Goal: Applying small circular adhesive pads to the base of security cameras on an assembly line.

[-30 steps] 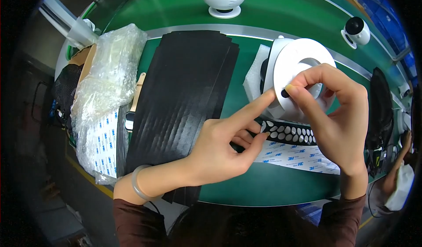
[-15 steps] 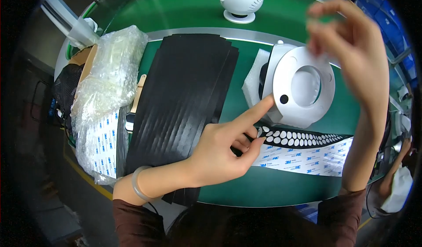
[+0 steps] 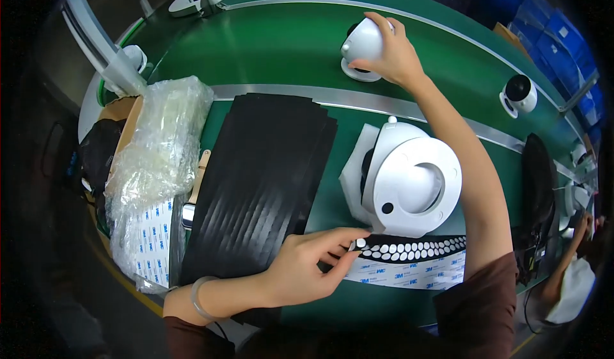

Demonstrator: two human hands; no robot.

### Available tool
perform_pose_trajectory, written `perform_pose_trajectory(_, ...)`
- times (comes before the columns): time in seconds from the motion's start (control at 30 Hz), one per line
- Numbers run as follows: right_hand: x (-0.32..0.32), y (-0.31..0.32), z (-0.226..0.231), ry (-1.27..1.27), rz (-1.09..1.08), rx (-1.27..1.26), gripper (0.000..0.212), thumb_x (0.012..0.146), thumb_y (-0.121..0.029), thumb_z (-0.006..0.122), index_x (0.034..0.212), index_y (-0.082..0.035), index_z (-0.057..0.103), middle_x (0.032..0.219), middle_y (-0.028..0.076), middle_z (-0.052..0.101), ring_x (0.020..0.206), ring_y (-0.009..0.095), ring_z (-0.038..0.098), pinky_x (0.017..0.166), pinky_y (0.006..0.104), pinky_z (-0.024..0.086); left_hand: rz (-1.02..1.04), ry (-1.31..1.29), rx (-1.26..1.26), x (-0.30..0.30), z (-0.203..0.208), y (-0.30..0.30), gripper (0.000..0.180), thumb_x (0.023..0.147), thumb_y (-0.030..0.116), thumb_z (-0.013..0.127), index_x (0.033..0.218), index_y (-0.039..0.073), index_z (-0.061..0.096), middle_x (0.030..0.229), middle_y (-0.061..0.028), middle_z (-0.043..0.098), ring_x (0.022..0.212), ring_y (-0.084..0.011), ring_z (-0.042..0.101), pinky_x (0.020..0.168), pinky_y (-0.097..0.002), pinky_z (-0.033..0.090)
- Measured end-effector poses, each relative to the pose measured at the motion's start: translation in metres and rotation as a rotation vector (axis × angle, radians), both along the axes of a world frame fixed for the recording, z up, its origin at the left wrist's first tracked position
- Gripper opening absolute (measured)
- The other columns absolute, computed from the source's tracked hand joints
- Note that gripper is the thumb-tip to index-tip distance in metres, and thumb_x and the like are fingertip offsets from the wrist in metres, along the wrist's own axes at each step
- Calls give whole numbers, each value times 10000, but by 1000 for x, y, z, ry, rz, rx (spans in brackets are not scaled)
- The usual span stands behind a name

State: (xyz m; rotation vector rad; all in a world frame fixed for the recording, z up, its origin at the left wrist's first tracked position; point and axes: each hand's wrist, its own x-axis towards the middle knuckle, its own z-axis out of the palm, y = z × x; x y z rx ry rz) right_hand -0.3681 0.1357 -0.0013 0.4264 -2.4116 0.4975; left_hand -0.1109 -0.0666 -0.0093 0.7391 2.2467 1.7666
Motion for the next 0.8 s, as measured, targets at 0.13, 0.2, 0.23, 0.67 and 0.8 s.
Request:
perform_pose_trajectory(0.13, 20, 28, 22, 44, -43, 11, 879, 469, -335, 780, 1246, -227, 383, 1209, 242, 382, 1033, 399, 481, 859, 414, 439, -63, -215, 64, -4, -2, -6, 223, 801, 3, 546, 1024, -1, 539, 860, -107, 609, 718, -164, 639, 597, -233, 515)
perform_pose_trajectory(0.2, 50, 58, 40, 84, -37, 59, 887, 487, -314, 756, 1267, -165, 362, 1159, 235, 430, 1006, 359, 501, 846, 409, 451, -101, -236, 53, -5, 5, -6, 219, 832, -18, 498, 1047, -56, 511, 868, -131, 621, 773, -145, 625, 635, -211, 502)
perform_pose_trajectory(0.23, 69, 81, 43, 65, -80, 92, 899, 487, -315, 748, 1279, -162, 351, 1167, 223, 429, 1010, 347, 501, 837, 407, 454, -98, -255, 81, -5, 4, -4, 238, 824, -19, 506, 1060, -49, 497, 890, -128, 606, 804, -142, 615, 693, -220, 490)
perform_pose_trajectory(0.67, 281, 125, 44, -124, -98, -47, 778, 542, -114, 735, 1234, -58, 383, 1231, 130, 414, 1153, 288, 403, 970, 364, 320, -13, -68, -14, 10, 12, 6, 240, 758, 46, 622, 992, 2, 587, 798, -126, 646, 707, -169, 647, 623, -235, 514)
perform_pose_trajectory(0.8, 310, 67, 61, -180, 169, -54, 273, 650, -20, 664, 916, -5, 603, 933, 113, 601, 807, 252, 578, 728, 325, 451, -34, -10, -52, 16, 21, 6, 231, 761, 3, 594, 991, 10, 599, 749, -99, 651, 651, -131, 647, 567, -205, 501)
